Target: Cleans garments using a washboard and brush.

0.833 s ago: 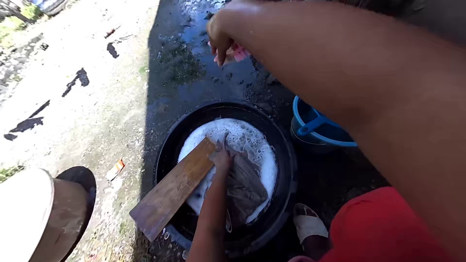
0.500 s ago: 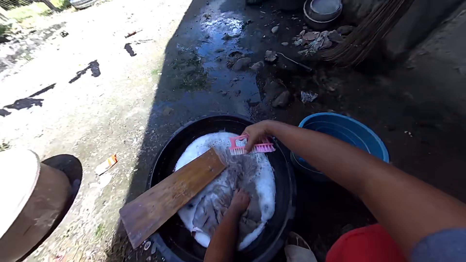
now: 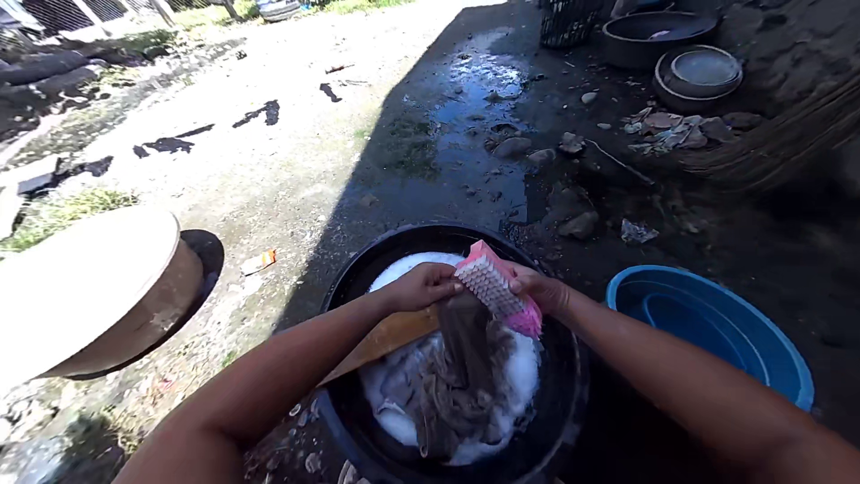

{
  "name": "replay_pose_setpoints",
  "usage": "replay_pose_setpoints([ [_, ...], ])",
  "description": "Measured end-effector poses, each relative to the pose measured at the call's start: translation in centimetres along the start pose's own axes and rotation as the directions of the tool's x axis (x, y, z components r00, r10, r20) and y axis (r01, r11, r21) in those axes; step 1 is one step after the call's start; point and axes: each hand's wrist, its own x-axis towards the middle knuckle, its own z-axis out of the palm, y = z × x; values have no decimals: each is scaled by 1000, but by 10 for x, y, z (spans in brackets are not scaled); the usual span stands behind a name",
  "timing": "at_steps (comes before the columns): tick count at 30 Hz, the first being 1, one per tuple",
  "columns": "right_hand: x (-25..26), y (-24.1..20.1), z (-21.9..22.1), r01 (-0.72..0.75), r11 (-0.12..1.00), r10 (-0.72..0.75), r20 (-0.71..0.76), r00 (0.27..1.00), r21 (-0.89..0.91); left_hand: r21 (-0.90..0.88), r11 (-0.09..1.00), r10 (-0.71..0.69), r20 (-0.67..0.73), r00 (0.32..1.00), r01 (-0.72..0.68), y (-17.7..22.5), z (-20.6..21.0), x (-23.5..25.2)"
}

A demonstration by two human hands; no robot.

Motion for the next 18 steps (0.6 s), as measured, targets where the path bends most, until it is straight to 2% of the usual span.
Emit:
replay_pose_setpoints([
  [2, 16, -24, 28, 47, 987, -47, 1, 999, -152, -67, 995, 67, -21, 998, -69, 7, -13, -17],
  [5, 30, -57, 57, 130, 937, -93, 128, 987, -326, -157, 958, 230, -72, 971, -238, 1, -9, -30],
  [7, 30, -71, 59, 209, 909, -136, 218, 966, -361, -200, 932, 288, -100, 952, -303, -13, 2, -33],
  [9, 18, -84, 58, 261, 896, -181, 241, 953, -360, -188, 938, 285, -66, 956, -293, -36, 12, -38],
  [10, 7, -87, 61, 273, 900, -211, 209, 955, -338, -117, 959, 258, -24, 966, -259, -48, 15, -43],
  [13, -24, -75, 63, 334, 923, -353, -78, 932, -191, 228, 964, 112, 126, 986, -139, -82, 16, -62],
  [16, -32, -61, 15, 317, 926, -334, -55, 941, -204, 401, 916, -51, 172, 984, -23, -105, 1, -76],
  [17, -31, -52, -3, 272, 932, -303, -106, 947, -239, 423, 906, -106, 175, 979, 22, -108, -6, -79],
  [18, -31, -35, -20, 202, 942, -273, -262, 926, -267, 429, 899, -175, 167, 970, 89, -114, -12, -81],
])
